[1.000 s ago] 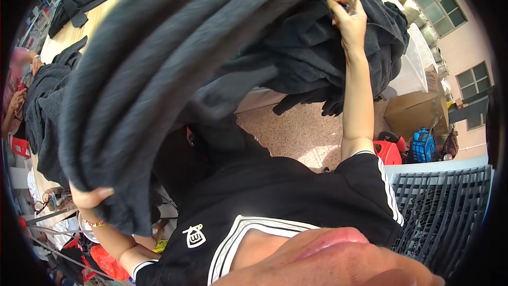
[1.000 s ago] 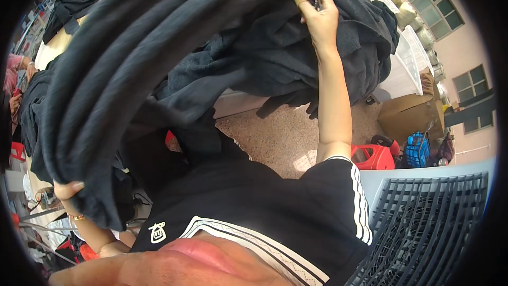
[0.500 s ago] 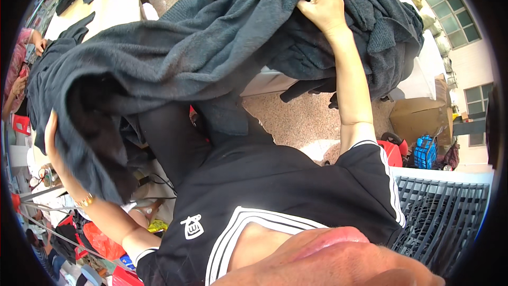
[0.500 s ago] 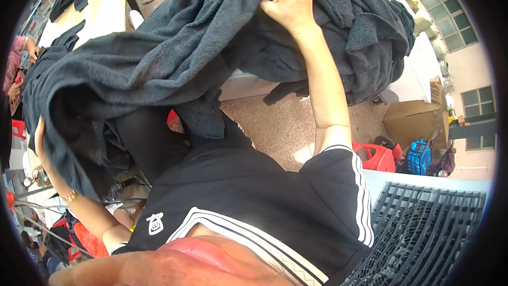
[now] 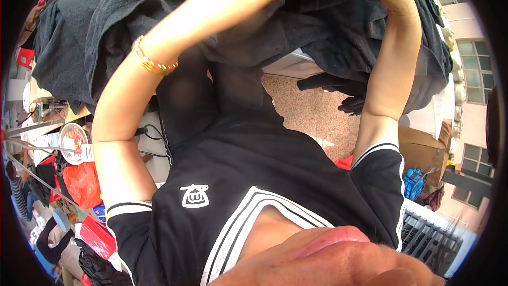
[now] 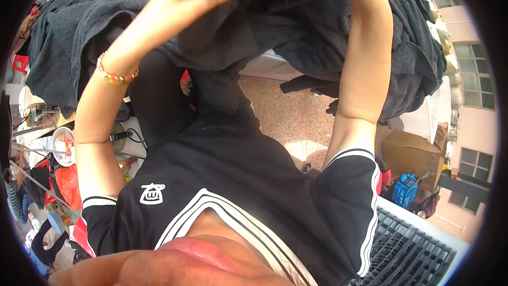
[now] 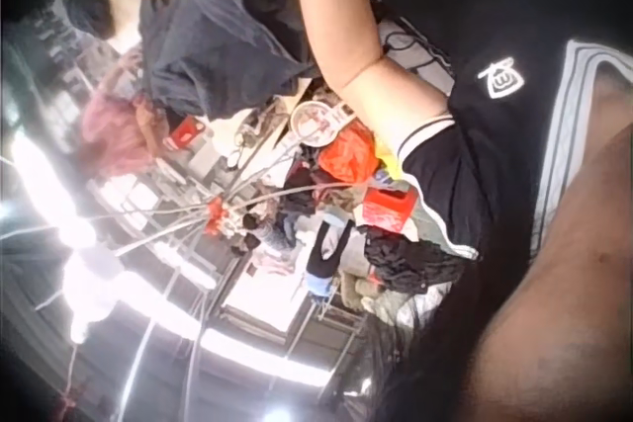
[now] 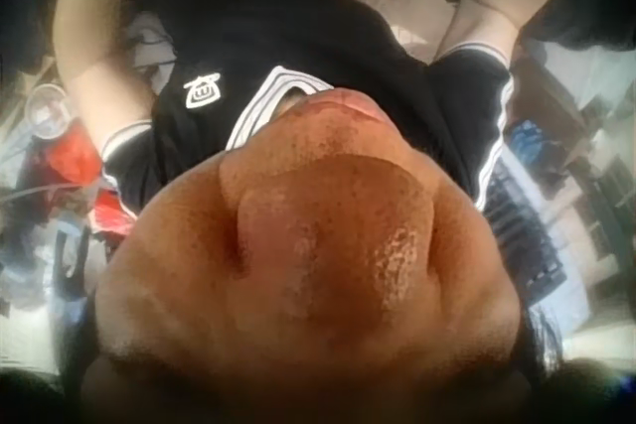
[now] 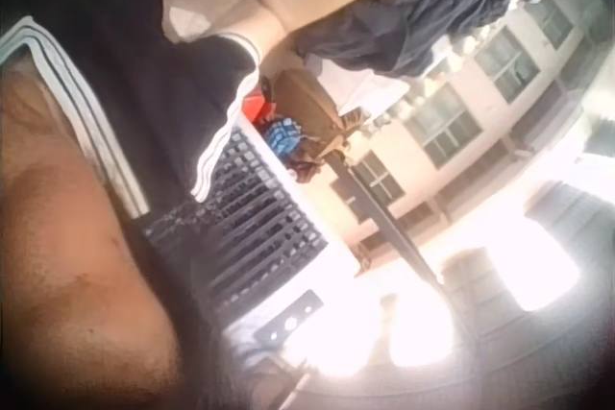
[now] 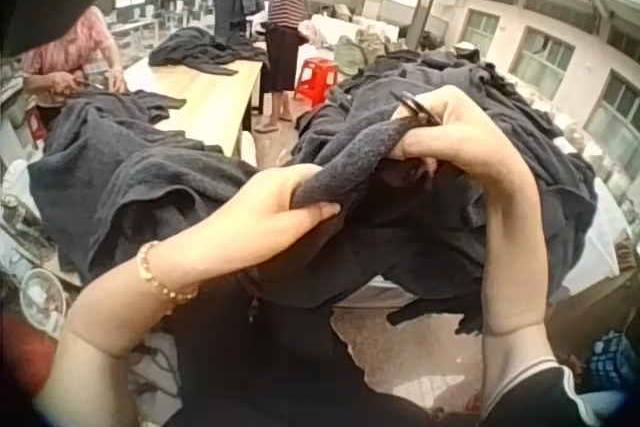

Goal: The person trims loose threads from knit garments using thread clippers, cutting excess threads around buttons and seams.

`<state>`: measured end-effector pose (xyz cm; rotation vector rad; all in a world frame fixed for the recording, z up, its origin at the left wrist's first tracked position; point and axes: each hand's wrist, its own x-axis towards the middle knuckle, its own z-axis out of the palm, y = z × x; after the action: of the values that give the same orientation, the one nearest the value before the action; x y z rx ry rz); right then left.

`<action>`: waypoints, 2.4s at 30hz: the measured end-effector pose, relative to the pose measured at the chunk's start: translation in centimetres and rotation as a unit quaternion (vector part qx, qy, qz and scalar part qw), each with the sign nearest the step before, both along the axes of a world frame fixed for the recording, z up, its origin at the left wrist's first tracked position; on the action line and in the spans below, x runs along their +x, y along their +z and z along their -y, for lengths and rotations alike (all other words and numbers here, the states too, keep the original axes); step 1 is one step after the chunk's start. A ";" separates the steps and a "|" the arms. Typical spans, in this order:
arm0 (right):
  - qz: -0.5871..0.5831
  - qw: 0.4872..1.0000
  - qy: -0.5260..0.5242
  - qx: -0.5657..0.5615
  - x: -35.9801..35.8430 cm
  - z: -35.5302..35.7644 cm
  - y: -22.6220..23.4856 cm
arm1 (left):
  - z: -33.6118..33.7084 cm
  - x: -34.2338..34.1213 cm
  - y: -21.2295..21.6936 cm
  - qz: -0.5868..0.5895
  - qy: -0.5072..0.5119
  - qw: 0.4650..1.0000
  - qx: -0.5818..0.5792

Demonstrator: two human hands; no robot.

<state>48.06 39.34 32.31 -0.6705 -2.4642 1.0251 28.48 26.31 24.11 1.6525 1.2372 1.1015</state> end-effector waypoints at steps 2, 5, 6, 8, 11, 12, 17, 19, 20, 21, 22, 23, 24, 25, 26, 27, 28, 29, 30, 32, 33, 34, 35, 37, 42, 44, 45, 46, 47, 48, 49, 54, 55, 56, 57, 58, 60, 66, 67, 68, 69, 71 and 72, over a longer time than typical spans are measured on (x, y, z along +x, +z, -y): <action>0.006 1.000 0.027 0.004 -0.6 0.2 -0.5 | 0.1 -1.3 -0.7 0.246 0.006 0.968 -0.042; 0.038 0.999 0.025 0.002 -1.3 0.2 -1.2 | 1.5 -6.6 0.8 0.436 -0.005 0.897 -0.071; 0.069 0.997 0.029 -0.005 -2.5 0.2 -1.7 | 3.8 -8.5 1.6 0.447 0.026 0.893 -0.033; 0.018 0.996 0.052 -0.076 -2.7 -1.8 -4.1 | 6.0 -11.9 2.1 0.417 0.129 0.899 0.033; 0.057 0.990 0.034 -0.128 -4.1 -2.1 -5.7 | 10.4 -15.4 2.7 0.308 0.192 0.925 0.113; 0.070 0.989 0.023 -0.132 -4.6 -2.3 -6.6 | 11.9 -16.4 2.4 0.296 0.213 0.925 0.104; 0.071 0.990 0.110 -0.048 -5.6 -3.9 -13.2 | 16.1 -20.7 -3.4 0.267 0.424 0.864 0.042; 0.043 0.988 0.123 -0.088 -6.3 -3.3 -15.3 | 16.5 -20.6 -5.5 0.316 0.409 0.856 0.019; 0.032 0.982 0.131 -0.136 -6.6 -3.1 -16.5 | 17.0 -20.8 -6.1 0.404 0.387 0.828 -0.031; 0.033 0.980 0.129 -0.148 -6.7 -2.6 -17.1 | 17.0 -20.6 -6.8 0.422 0.396 0.815 -0.037; 0.035 0.978 0.131 -0.159 -7.0 -2.1 -17.8 | 17.6 -21.2 -7.6 0.445 0.380 0.809 -0.049; 0.026 0.977 0.127 -0.169 -7.2 -1.9 -18.4 | 18.1 -21.7 -8.4 0.443 0.382 0.810 -0.039; 0.026 0.976 0.133 -0.172 -7.1 -1.7 -18.8 | 18.2 -21.6 -8.9 0.442 0.383 0.811 -0.029; 0.018 0.975 0.119 -0.186 -7.1 -1.5 -19.1 | 18.2 -21.7 -9.3 0.454 0.390 0.801 -0.030; 0.010 0.974 0.106 -0.199 -6.9 -1.3 -19.4 | 18.1 -21.6 -9.6 0.466 0.397 0.790 -0.031; -0.002 0.970 0.098 -0.221 -6.8 -1.0 -19.6 | 18.0 -21.2 -9.5 0.469 0.380 0.796 -0.040; 0.006 0.972 0.078 -0.220 -6.6 -1.1 -19.8 | 18.0 -21.1 -9.6 0.456 0.397 0.795 -0.036; 0.007 0.971 0.073 -0.227 -6.2 -1.2 -20.3 | 17.9 -21.3 -9.9 0.465 0.373 0.801 -0.052; 0.008 0.970 0.066 -0.232 -6.0 -1.4 -20.7 | 17.8 -21.7 -10.1 0.475 0.346 0.807 -0.068; 0.012 0.967 0.057 -0.247 -5.9 -1.4 -20.9 | 18.4 -21.6 -9.7 0.482 0.342 0.804 -0.066; -0.003 0.966 0.058 -0.250 -5.9 -1.5 -21.3 | 18.6 -21.4 -9.7 0.492 0.329 0.802 -0.076; -0.003 0.967 0.066 -0.248 -5.9 -1.6 -21.5 | 18.9 -21.3 -9.7 0.492 0.335 0.801 -0.070; -0.007 0.966 0.058 -0.252 -5.9 -1.6 -21.6 | 19.2 -21.1 -9.8 0.484 0.333 0.808 -0.049; -0.014 0.965 0.042 -0.258 -5.7 -1.5 -21.7 | 19.6 -21.2 -9.9 0.477 0.332 0.814 -0.029; -0.017 0.964 0.015 -0.266 -5.2 -1.7 -22.5 | 19.8 -22.9 -10.8 0.361 0.277 0.890 0.002; -0.027 0.958 0.004 -0.284 -4.7 -1.8 -22.2 | 20.2 -24.1 -11.6 0.333 0.343 0.878 0.033; -0.052 0.956 0.018 -0.288 -4.8 -1.8 -22.3 | 21.3 -24.8 -12.2 0.355 0.435 0.826 0.057; -0.078 0.954 0.039 -0.289 -5.1 -1.9 -22.7 | 22.7 -25.9 -12.6 0.371 0.523 0.764 0.073; -0.089 0.949 0.059 -0.297 -5.5 -2.2 -23.1 | 23.8 -27.7 -12.6 0.415 0.460 0.782 0.058; -0.098 0.947 0.064 -0.298 -5.4 -2.2 -23.0 | 22.2 -26.0 -12.1 0.407 0.491 0.769 0.045; -0.121 0.944 0.071 -0.300 -5.3 -2.3 -23.3 | 20.8 -24.0 -11.4 0.397 0.522 0.754 0.034; -0.144 0.924 -0.002 -0.353 -5.0 -0.6 -21.4 | 20.5 -24.2 -12.1 0.496 0.416 0.762 -0.005; -0.144 0.924 -0.013 -0.354 -4.8 -0.6 -21.5 | 20.5 -24.6 -12.3 0.510 0.403 0.760 -0.020; -0.149 0.922 -0.010 -0.357 -4.7 -0.7 -21.5 | 20.4 -24.9 -12.5 0.523 0.391 0.757 -0.034; -0.154 0.919 -0.002 -0.362 -4.6 -0.7 -21.5 | 20.2 -24.4 -12.3 0.518 0.409 0.750 -0.028; -0.156 0.918 -0.007 -0.364 -4.4 -0.7 -21.6 | 19.7 -23.8 -12.3 0.517 0.407 0.752 -0.033; -0.159 0.915 -0.002 -0.370 -4.4 -0.7 -21.7 | 18.9 -22.8 -12.3 0.427 0.522 0.738 -0.003; -0.161 0.915 -0.018 -0.370 -4.0 -0.6 -21.7 | 18.5 -23.5 -13.1 0.435 0.505 0.745 0.014; -0.165 0.915 -0.017 -0.369 -4.0 -0.6 -21.8 | 18.3 -23.2 -13.1 0.438 0.506 0.743 0.012; -0.168 0.915 -0.015 -0.367 -4.0 -0.6 -21.8 | 18.1 -22.9 -13.1 0.442 0.507 0.739 0.011; -0.171 0.913 -0.006 -0.369 -4.1 -0.6 -21.8 | 18.3 -22.8 -13.1 0.438 0.502 0.746 0.002; -0.175 0.905 -0.008 -0.387 -4.3 -0.5 -21.8 | 18.5 -22.5 -13.0 0.461 0.487 0.742 0.001; -0.172 0.904 -0.002 -0.391 -4.7 -0.2 -21.8 | 19.1 -22.5 -13.1 0.470 0.482 0.739 -0.002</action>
<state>43.41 39.57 10.50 -0.6326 -1.6961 1.9627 5.95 7.25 11.04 0.1097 1.2972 2.1484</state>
